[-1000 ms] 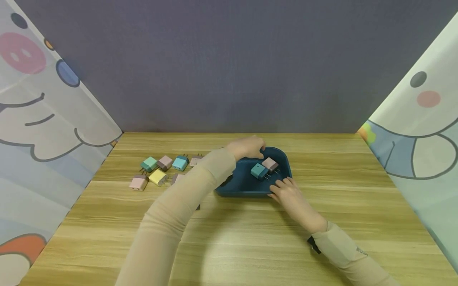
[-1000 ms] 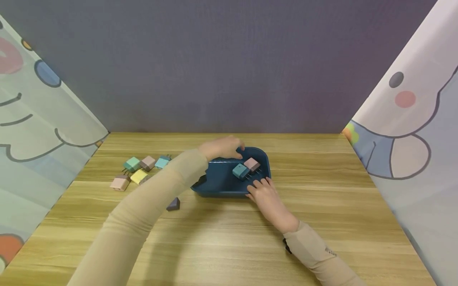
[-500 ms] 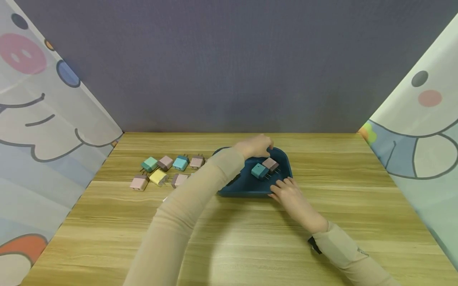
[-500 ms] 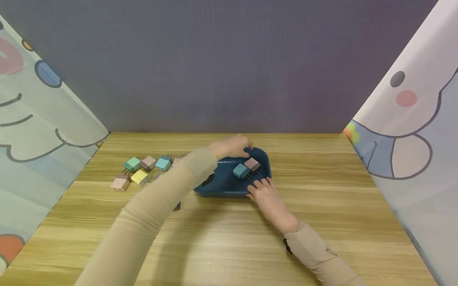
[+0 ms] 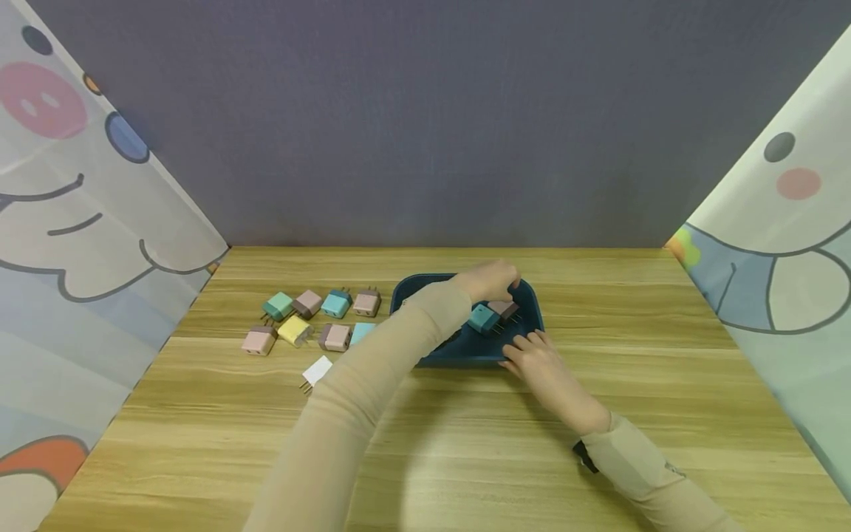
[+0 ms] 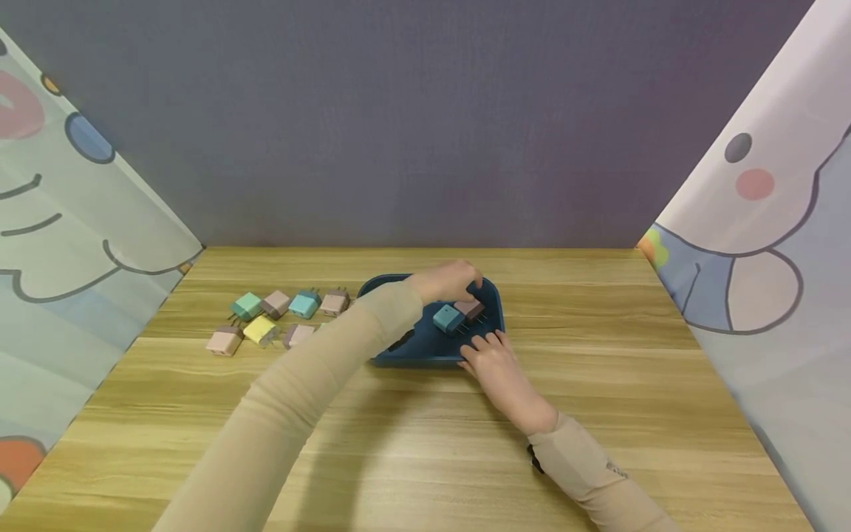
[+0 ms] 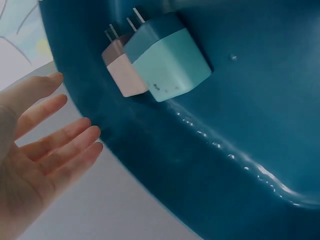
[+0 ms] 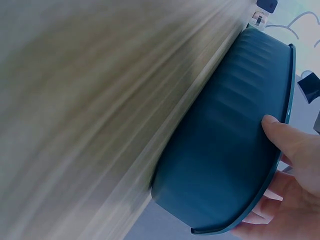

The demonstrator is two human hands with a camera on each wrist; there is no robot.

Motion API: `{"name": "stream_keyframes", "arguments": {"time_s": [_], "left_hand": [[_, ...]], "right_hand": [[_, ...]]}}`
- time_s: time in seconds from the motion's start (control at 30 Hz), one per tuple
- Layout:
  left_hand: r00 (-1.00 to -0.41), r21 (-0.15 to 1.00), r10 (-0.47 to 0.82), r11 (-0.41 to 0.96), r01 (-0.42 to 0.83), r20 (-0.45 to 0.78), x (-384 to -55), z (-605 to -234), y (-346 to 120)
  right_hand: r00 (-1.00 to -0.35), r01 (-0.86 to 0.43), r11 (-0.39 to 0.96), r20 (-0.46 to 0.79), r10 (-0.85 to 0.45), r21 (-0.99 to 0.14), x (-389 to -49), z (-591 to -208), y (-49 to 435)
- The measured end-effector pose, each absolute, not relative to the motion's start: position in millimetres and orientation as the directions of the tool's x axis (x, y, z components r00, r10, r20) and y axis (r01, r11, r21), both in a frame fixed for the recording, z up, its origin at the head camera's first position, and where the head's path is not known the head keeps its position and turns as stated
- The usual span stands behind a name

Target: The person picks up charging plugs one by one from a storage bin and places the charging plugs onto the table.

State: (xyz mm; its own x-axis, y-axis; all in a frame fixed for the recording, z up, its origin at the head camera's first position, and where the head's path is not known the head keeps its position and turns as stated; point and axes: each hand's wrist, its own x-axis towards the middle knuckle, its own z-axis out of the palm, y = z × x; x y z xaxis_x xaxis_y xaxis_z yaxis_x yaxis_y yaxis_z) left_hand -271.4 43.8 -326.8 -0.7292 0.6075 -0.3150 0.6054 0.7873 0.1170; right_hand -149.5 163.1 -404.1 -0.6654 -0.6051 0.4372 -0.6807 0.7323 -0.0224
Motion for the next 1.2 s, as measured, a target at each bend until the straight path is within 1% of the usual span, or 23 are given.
{"name": "stream_keyframes", "arguments": {"time_s": [0.33,0.43,0.57,0.67,0.93,1.2], "left_hand": [[-0.722,0.093,0.614,0.778,0.621,-0.317,-274.5,-342.2,48.1],[-0.720,0.117,0.611,0.783,0.610,-0.329,-274.6,-346.3,48.5],[-0.726,0.178,0.597,0.800,0.573,-0.341,-274.8,-350.9,50.7],[-0.734,0.191,0.585,0.810,0.555,-0.345,-274.6,-354.2,53.0],[-0.748,0.087,0.557,0.819,0.567,-0.361,-273.4,-362.2,58.9],[-0.770,0.085,0.529,0.839,0.537,-0.357,-272.3,-368.1,62.7]], "right_hand": [[-0.661,-0.681,0.732,0.442,-0.607,-0.013,-149.9,-403.3,162.4],[-0.659,-0.681,0.732,0.444,-0.607,-0.011,-150.0,-403.9,162.4],[-0.660,-0.680,0.733,0.443,-0.607,-0.009,-149.8,-404.4,162.5],[-0.659,-0.681,0.732,0.443,-0.608,-0.008,-149.5,-404.5,162.5],[-0.650,-0.687,0.726,0.456,-0.607,-0.013,-149.4,-406.1,162.4],[-0.648,-0.685,0.728,0.469,-0.600,-0.015,-150.5,-408.3,163.2]]}}
